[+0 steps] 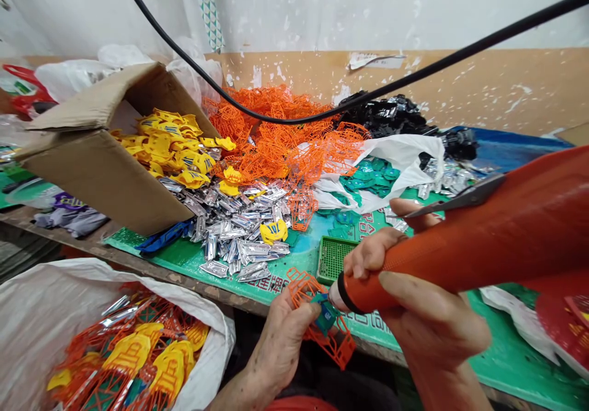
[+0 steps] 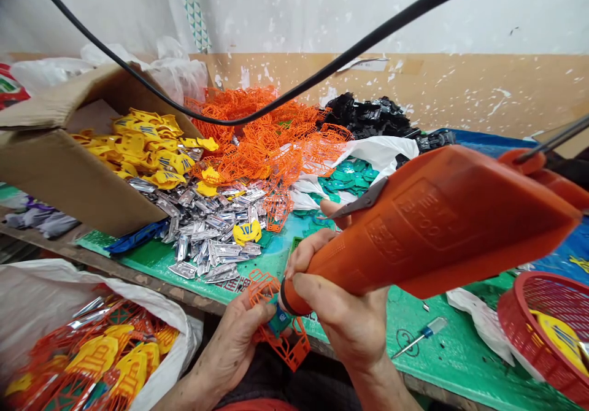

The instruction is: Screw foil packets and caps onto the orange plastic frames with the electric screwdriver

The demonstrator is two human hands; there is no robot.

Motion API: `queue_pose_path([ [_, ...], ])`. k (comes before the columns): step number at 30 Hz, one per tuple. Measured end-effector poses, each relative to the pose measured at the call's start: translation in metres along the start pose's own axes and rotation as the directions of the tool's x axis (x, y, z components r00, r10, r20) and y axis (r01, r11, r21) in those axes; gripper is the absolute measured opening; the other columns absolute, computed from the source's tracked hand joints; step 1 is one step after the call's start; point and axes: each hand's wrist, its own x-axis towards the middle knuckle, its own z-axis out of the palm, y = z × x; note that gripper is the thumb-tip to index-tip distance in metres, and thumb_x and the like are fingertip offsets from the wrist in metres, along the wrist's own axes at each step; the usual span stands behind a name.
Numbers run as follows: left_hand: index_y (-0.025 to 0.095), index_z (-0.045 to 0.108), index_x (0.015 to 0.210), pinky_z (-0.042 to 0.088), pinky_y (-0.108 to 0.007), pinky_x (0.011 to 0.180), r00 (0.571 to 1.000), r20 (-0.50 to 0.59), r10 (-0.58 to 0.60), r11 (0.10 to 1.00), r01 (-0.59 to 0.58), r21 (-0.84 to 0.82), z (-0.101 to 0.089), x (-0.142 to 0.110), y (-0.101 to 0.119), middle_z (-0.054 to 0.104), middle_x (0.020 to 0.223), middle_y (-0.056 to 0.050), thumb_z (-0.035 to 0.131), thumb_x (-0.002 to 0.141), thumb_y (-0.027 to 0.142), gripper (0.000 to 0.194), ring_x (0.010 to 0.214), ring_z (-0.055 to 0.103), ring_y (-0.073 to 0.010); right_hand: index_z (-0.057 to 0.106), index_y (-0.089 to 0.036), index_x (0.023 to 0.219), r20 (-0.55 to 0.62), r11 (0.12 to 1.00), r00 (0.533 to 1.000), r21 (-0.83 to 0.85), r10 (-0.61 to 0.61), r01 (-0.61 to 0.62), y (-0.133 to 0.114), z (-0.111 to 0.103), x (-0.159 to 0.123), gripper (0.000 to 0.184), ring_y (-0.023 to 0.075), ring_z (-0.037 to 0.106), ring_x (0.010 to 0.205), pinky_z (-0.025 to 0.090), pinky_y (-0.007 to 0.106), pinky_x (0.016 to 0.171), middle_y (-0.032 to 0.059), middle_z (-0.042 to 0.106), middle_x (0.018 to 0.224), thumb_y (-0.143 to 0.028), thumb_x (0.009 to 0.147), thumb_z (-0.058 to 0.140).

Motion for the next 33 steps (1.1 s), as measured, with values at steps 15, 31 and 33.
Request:
queue_pose_path([
  [15,0.015,0.061,0.084,0.049,-0.024,0.057,1.0,0.01,-0.021,1.0,0.022,-0.017,0.002,-0.001,0.004,0.06,0.071,0.0,0.065,0.069,0.019,0.015,0.06,0.057,-0.0125,0.056,-0.032,0.115,0.011,1.0,1.0,0.0,0.005,-0.005,0.004,-0.002,-0.004,0.052,0.0138,0.058,0.061,0.052,0.031,0.061,-0.0031,0.06,0.069,-0.015,0.069,0.071],
  [31,0.015,0.064,0.082,0.046,-0.025,0.066,0.999,0.017,-0.044,0.999,0.044,0.002,0.001,-0.002,0.006,0.062,0.075,-0.001,0.065,0.067,0.013,0.015,0.067,0.056,-0.0133,0.054,-0.03,0.112,0.01,0.999,0.999,-0.021,0.04,-0.039,0.014,-0.005,-0.008,0.051,0.0138,0.057,0.058,0.05,0.032,0.059,-0.0046,0.06,0.069,-0.017,0.066,0.072],
  [33,0.015,0.064,0.083,0.046,-0.025,0.066,0.999,0.033,-0.036,0.999,0.036,0.025,0.002,-0.002,0.007,0.062,0.076,-0.001,0.065,0.067,0.013,0.016,0.068,0.056,-0.0137,0.052,-0.03,0.113,0.024,0.999,0.999,-0.029,0.045,-0.045,0.016,-0.006,-0.009,0.051,0.0136,0.056,0.058,0.05,0.033,0.059,-0.0053,0.06,0.07,-0.016,0.067,0.071],
])
